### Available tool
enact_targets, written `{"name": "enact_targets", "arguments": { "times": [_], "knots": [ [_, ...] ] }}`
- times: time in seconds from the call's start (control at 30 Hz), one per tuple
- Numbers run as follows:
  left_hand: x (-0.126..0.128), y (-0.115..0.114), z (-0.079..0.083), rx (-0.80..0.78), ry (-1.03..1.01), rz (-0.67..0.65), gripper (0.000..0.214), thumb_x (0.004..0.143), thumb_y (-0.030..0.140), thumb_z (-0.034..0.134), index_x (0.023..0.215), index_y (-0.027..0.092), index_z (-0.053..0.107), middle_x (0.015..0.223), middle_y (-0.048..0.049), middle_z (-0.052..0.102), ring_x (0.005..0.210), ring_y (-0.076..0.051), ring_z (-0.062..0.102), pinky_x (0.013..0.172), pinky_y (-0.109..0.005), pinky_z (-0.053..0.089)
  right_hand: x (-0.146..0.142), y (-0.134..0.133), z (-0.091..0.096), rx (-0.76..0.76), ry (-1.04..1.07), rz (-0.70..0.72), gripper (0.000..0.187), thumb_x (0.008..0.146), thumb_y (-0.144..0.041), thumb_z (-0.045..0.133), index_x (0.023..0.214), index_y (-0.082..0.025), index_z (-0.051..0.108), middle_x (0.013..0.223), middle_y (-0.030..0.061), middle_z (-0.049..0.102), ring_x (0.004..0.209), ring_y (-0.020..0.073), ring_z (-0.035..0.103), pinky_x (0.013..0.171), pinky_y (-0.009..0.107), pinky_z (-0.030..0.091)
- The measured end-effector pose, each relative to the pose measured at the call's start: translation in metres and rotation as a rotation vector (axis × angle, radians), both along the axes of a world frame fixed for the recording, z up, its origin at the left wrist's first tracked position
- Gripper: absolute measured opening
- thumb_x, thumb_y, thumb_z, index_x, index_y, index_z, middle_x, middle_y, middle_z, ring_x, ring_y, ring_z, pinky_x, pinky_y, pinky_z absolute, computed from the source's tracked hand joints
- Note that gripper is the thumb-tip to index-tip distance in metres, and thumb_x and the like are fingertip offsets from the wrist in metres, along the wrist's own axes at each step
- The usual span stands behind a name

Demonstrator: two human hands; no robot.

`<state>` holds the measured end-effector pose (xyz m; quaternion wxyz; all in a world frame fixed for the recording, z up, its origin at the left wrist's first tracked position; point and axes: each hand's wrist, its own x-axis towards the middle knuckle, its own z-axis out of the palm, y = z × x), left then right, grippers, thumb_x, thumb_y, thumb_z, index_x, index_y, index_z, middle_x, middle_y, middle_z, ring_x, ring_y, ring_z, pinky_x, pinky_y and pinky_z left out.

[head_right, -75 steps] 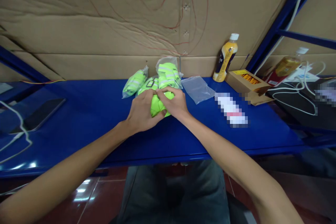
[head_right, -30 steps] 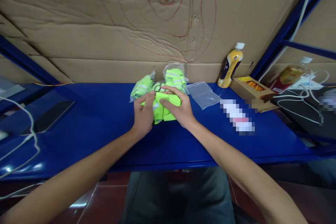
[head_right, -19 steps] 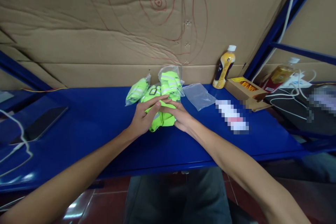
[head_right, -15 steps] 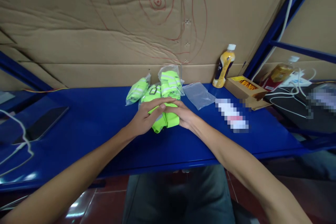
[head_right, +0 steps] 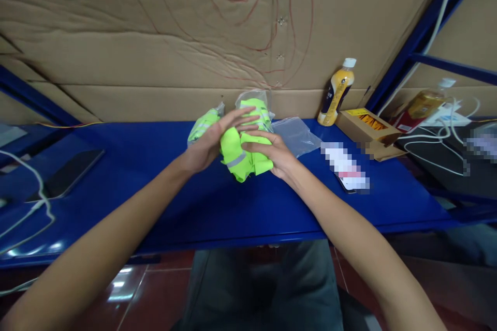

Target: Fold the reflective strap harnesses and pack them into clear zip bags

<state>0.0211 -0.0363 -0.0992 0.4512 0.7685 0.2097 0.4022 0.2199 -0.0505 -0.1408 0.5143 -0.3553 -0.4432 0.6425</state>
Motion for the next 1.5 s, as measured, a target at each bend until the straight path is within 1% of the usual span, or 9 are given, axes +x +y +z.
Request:
{"name": "enact_targets", "arguments": {
  "times": [0.23, 0.43, 0.53, 0.73, 0.9, 1.1, 1.23, 1.37, 1.5],
  "knots": [
    [0.066, 0.015, -0.025, -0.222, -0.324, 0.438, 0.042, 0.112, 0.056, 0.046, 0.107, 0.019, 0.065, 0.087, -0.0096, 0.077, 0.078, -0.024, 0.08, 0.077, -0.042, 0.07, 0.063, 0.025, 0.031, 0.288, 0.107, -0.314, 0.051, 0.061, -0.051, 0.097, 0.096, -0.025, 0.07, 0.107, 0.0058, 0.083, 0.108, 0.0299, 0.081, 0.093, 0.042, 0.069],
    [0.135, -0.024, -0.051, 0.603, 0.639, 0.32, 0.038, 0.105, 0.028, 0.073, 0.14, 0.014, 0.066, 0.156, -0.0279, 0.065, 0.144, -0.049, 0.065, 0.113, -0.062, 0.058, 0.125, 0.036, 0.042, 0.421, 0.141, -0.493, 0.039, 0.074, -0.051, 0.089, 0.084, -0.028, 0.06, 0.096, 0.0014, 0.078, 0.104, 0.0229, 0.078, 0.09, 0.035, 0.068],
    [0.142, -0.042, -0.046, 0.659, 0.8, 0.296, 0.019, 0.104, 0.01, 0.066, 0.122, 0.013, 0.073, 0.134, -0.0233, 0.076, 0.131, -0.047, 0.073, 0.103, -0.056, 0.062, 0.136, 0.04, 0.043, 0.404, 0.197, -0.507, 0.034, 0.073, -0.043, 0.091, 0.086, -0.028, 0.063, 0.095, 0.0006, 0.078, 0.094, 0.0207, 0.077, 0.083, 0.032, 0.068],
    [0.078, -0.018, -0.019, 0.619, 0.7, 0.198, 0.019, 0.096, 0.0, 0.06, 0.095, 0.018, 0.065, 0.097, -0.0072, 0.076, 0.094, -0.024, 0.077, 0.089, -0.038, 0.066, 0.138, 0.047, 0.036, 0.372, 0.276, -0.422, 0.039, 0.071, -0.04, 0.097, 0.092, -0.031, 0.065, 0.09, -0.0037, 0.08, 0.08, 0.0191, 0.077, 0.065, 0.029, 0.068],
    [-0.004, 0.023, -0.004, -0.156, -0.191, 0.452, 0.009, 0.089, 0.023, 0.071, 0.088, 0.018, 0.064, 0.08, -0.0011, 0.067, 0.073, -0.019, 0.072, 0.068, -0.036, 0.071, 0.13, 0.05, 0.023, 0.331, 0.271, -0.358, 0.045, 0.066, -0.034, 0.1, 0.1, -0.029, 0.071, 0.094, -0.0034, 0.083, 0.082, 0.0179, 0.08, 0.075, 0.028, 0.07],
    [-0.033, 0.042, -0.012, -0.464, -0.281, 0.771, 0.007, 0.08, 0.011, 0.066, 0.077, 0.016, 0.062, 0.073, -0.0083, 0.07, 0.063, -0.02, 0.073, 0.051, -0.026, 0.059, 0.115, 0.043, 0.018, 0.36, 0.181, -0.312, 0.04, 0.069, -0.039, 0.102, 0.097, -0.026, 0.077, 0.105, 0.0006, 0.085, 0.103, 0.0246, 0.083, 0.089, 0.035, 0.072],
    [-0.038, 0.042, -0.021, -0.173, -0.133, 0.973, 0.005, 0.089, 0.021, 0.066, 0.088, 0.017, 0.068, 0.083, -0.0073, 0.071, 0.062, -0.021, 0.07, 0.059, -0.035, 0.062, 0.098, 0.036, 0.008, 0.257, 0.108, -0.313, 0.048, 0.062, -0.04, 0.105, 0.101, -0.024, 0.081, 0.104, 0.003, 0.086, 0.095, 0.0254, 0.083, 0.088, 0.038, 0.073],
    [-0.034, 0.026, -0.028, 0.608, 0.142, 1.211, 0.024, 0.095, 0.032, 0.066, 0.114, 0.017, 0.069, 0.117, -0.0157, 0.076, 0.103, -0.033, 0.073, 0.101, -0.056, 0.06, 0.078, 0.033, -0.005, 0.159, 0.08, -0.329, 0.053, 0.058, -0.037, 0.106, 0.102, -0.021, 0.083, 0.103, 0.0052, 0.087, 0.086, 0.0247, 0.082, 0.087, 0.04, 0.073],
    [0.007, -0.006, -0.043, 1.165, 0.463, 0.792, 0.016, 0.107, 0.032, 0.058, 0.1, 0.021, 0.068, 0.095, -0.0096, 0.073, 0.096, -0.03, 0.07, 0.09, -0.046, 0.056, 0.07, 0.033, -0.009, 0.143, 0.125, -0.366, 0.051, 0.058, -0.034, 0.106, 0.1, -0.02, 0.082, 0.101, 0.005, 0.086, 0.086, 0.0246, 0.082, 0.09, 0.041, 0.073]
  ]
}}
